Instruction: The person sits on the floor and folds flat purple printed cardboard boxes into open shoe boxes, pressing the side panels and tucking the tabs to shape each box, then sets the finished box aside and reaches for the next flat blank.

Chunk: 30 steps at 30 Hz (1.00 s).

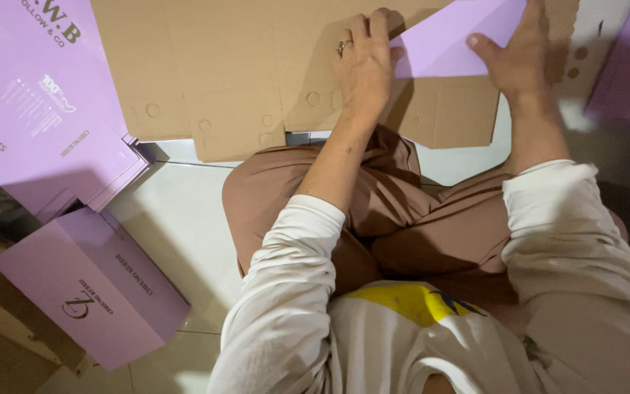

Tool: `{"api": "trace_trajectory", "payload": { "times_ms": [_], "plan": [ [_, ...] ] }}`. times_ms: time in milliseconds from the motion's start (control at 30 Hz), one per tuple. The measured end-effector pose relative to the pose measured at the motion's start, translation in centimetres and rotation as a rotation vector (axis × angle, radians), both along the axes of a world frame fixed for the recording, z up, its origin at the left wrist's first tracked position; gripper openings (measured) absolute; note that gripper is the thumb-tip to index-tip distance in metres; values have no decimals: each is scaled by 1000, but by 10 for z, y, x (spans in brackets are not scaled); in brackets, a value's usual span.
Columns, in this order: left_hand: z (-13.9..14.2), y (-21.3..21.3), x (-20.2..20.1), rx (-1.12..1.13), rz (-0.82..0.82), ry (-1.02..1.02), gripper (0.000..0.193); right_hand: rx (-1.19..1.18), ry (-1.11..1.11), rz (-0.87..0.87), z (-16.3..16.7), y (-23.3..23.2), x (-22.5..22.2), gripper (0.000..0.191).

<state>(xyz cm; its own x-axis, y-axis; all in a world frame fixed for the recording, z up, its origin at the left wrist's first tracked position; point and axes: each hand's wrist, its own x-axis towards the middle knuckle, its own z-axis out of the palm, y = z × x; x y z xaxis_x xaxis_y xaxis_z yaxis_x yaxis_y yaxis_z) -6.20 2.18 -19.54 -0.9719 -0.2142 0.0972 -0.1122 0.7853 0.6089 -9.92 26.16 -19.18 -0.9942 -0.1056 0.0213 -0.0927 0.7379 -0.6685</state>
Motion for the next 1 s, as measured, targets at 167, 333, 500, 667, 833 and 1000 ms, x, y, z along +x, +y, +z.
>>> {"api": "trace_trajectory", "payload": {
  "times_ms": [167, 333, 500, 667, 833, 1000],
  "plan": [
    [8, 0, 5, -118, 11, 218, 49, -83, -338, -173, 12, -10, 1, 77],
    [17, 18, 15, 321, 67, 128, 25, -469, -254, -370, 27, -22, -7, 43],
    [1, 26, 32, 723, 78, -444, 68, -1094, -287, -244, 67, -25, 1, 31],
    [-13, 12, 2, 1377, 79, 31, 72, -876, -521, -150, 107, -52, 31, 32],
    [18, -49, -2, 1560, 199, 89, 65, -527, -521, 169, 153, -28, 37, 32],
    [73, -88, 13, 1648, -31, 108, 43, -506, -213, 25, 195, 25, 37, 30]
  ]
}}
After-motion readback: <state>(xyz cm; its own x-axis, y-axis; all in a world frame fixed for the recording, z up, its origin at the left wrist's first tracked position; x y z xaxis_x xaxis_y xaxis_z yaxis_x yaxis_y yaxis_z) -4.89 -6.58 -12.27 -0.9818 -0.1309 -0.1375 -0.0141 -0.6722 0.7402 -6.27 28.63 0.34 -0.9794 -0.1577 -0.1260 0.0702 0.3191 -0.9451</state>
